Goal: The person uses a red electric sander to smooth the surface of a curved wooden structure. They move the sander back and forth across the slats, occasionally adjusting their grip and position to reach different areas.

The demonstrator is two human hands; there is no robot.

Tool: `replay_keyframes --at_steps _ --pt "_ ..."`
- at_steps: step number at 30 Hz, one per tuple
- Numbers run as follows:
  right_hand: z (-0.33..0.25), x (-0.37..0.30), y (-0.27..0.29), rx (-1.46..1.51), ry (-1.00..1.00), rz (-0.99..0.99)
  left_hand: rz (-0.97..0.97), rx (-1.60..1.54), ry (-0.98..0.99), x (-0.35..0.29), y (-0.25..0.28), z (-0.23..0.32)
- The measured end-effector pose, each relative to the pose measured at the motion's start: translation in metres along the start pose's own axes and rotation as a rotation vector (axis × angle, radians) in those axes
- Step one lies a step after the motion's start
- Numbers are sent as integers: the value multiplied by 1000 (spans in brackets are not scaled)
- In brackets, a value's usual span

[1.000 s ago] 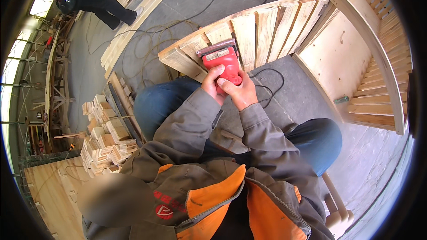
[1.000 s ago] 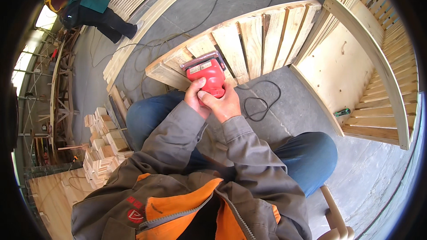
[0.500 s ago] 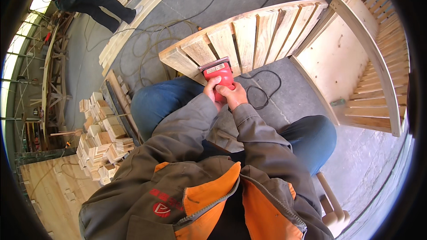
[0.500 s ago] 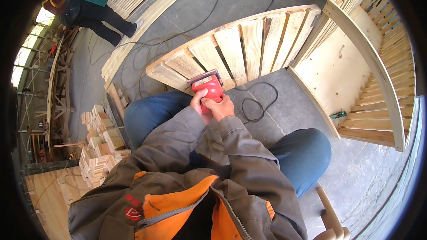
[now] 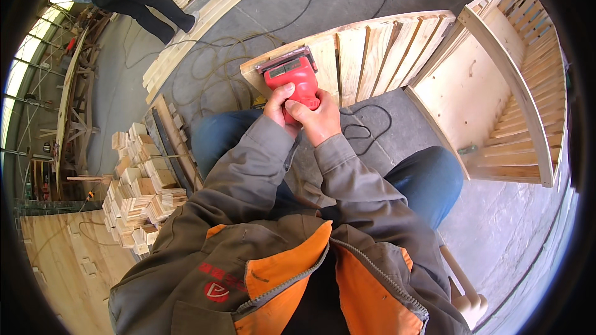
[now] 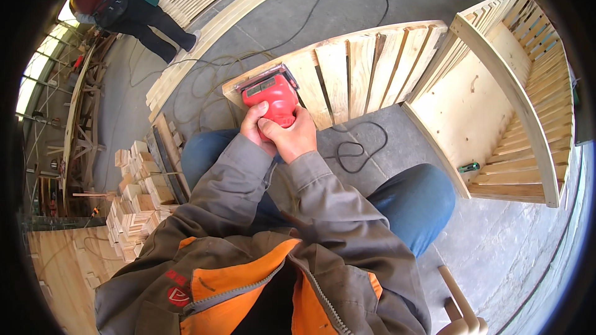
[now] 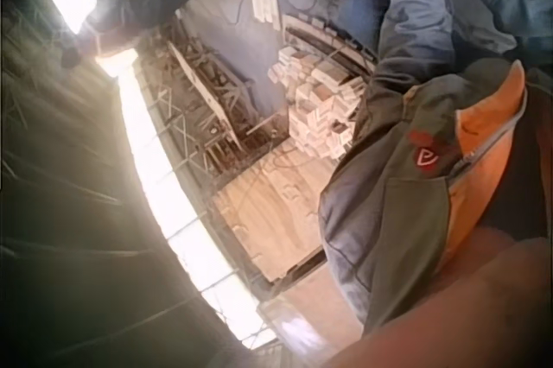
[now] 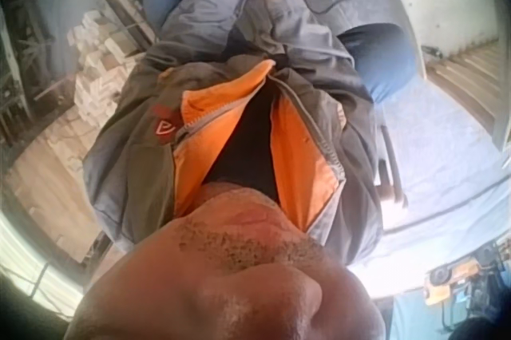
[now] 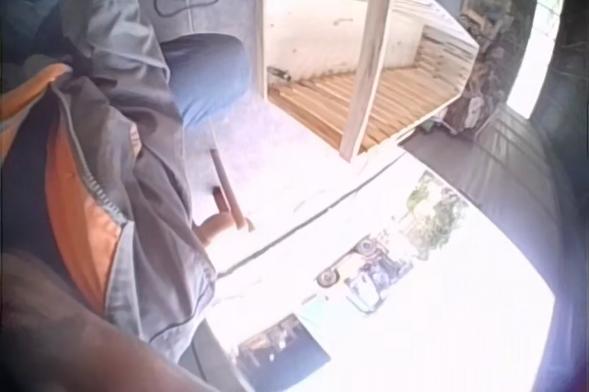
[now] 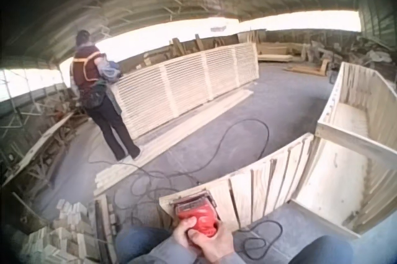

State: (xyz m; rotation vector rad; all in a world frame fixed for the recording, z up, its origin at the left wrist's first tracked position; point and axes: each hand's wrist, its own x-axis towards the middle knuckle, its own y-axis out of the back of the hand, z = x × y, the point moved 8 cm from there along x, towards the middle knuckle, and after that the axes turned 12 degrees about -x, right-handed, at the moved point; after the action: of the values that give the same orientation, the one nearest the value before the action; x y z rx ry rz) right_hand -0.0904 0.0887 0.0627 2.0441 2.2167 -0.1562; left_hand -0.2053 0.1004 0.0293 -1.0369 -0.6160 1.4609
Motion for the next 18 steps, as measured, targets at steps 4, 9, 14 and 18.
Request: replay_keyframes --at_steps 4,9,14,18 --pt "24 8 6 -9 -52 25 12 -3 68 5 10 -15" --pt "67 11 14 17 -174 98 93 -21 167 16 42 -44" --pt "42 2 18 25 -138 84 115 -30 147 9 36 -44" --pt "8 -2 19 -45 -58 77 48 -15 67 4 5 -25"
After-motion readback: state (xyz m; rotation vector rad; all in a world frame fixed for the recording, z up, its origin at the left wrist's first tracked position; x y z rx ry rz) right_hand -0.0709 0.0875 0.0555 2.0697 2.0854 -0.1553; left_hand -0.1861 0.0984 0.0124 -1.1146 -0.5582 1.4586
